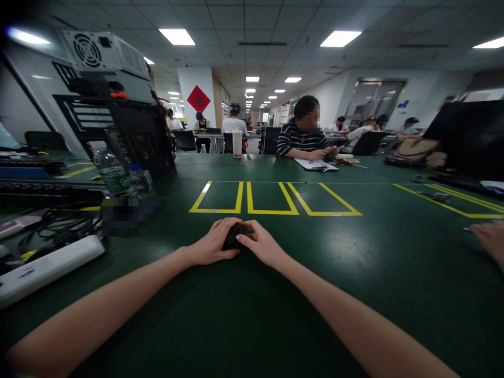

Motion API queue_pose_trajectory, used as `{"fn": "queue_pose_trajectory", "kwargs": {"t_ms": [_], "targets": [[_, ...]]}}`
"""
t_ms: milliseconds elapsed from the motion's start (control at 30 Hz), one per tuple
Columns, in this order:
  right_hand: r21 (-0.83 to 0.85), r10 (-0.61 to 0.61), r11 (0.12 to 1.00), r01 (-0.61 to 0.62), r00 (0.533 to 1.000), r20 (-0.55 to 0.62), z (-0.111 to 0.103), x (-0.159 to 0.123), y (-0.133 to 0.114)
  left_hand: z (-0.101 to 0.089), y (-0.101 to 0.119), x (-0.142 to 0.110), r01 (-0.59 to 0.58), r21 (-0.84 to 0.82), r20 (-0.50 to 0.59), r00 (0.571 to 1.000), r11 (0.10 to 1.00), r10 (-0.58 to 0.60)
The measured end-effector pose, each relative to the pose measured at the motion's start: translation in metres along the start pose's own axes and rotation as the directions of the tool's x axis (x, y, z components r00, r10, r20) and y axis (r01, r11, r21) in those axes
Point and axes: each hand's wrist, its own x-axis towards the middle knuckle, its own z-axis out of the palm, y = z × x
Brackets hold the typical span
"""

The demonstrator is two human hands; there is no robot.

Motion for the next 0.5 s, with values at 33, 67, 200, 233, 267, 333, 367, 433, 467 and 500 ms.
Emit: {"fn": "queue_pose_trajectory", "kwargs": {"t_ms": [33,67,200,233,267,333,367,433,467,500], "targets": [[0.011,-0.004,1.000,0.004,1.000,0.016,0.0001,-0.0007,-0.0007,-0.0003,0.0002,-0.0002,-0.004,0.001,0.003,1.000,1.000,0.004],[0.024,-0.018,1.000,0.017,0.999,0.029,0.0003,-0.0015,-0.0014,-0.0006,0.0003,-0.0004,-0.006,0.002,0.003,1.000,1.000,0.006],[0.054,-0.073,0.996,0.071,0.997,0.040,0.0017,-0.0045,-0.0034,-0.0005,-0.0004,-0.0008,-0.006,0.007,-0.001,1.000,1.000,0.006],[0.053,-0.076,0.996,0.073,0.996,0.037,0.0020,-0.0048,-0.0035,-0.0002,-0.0007,-0.0007,-0.007,0.006,-0.002,1.000,1.000,0.007],[0.049,-0.074,0.996,0.072,0.997,0.033,0.0020,-0.0047,-0.0033,0.0001,-0.0010,-0.0005,-0.007,0.005,-0.002,1.000,1.000,0.007],[0.041,-0.065,0.997,0.065,0.998,0.018,0.0017,-0.0038,-0.0023,0.0008,-0.0014,0.0000,-0.009,0.002,-0.006,1.000,1.000,0.009],[0.038,-0.057,0.998,0.056,0.998,0.009,0.0014,-0.0030,-0.0015,0.0011,-0.0015,0.0003,-0.009,0.001,-0.007,1.000,1.000,0.009],[0.029,-0.032,0.999,0.032,0.999,-0.001,0.0003,-0.0014,0.0000,0.0013,-0.0014,0.0006,-0.004,0.003,-0.008,1.000,1.000,0.004],[0.026,-0.022,0.999,0.022,1.000,0.003,-0.0004,-0.0007,0.0007,0.0012,-0.0013,0.0006,-0.002,0.004,-0.007,1.000,1.000,0.002],[0.027,-0.016,0.999,0.016,1.000,0.013,-0.0011,-0.0003,0.0013,0.0009,-0.0011,0.0004,-0.001,0.005,-0.005,1.000,1.000,0.001]]}}
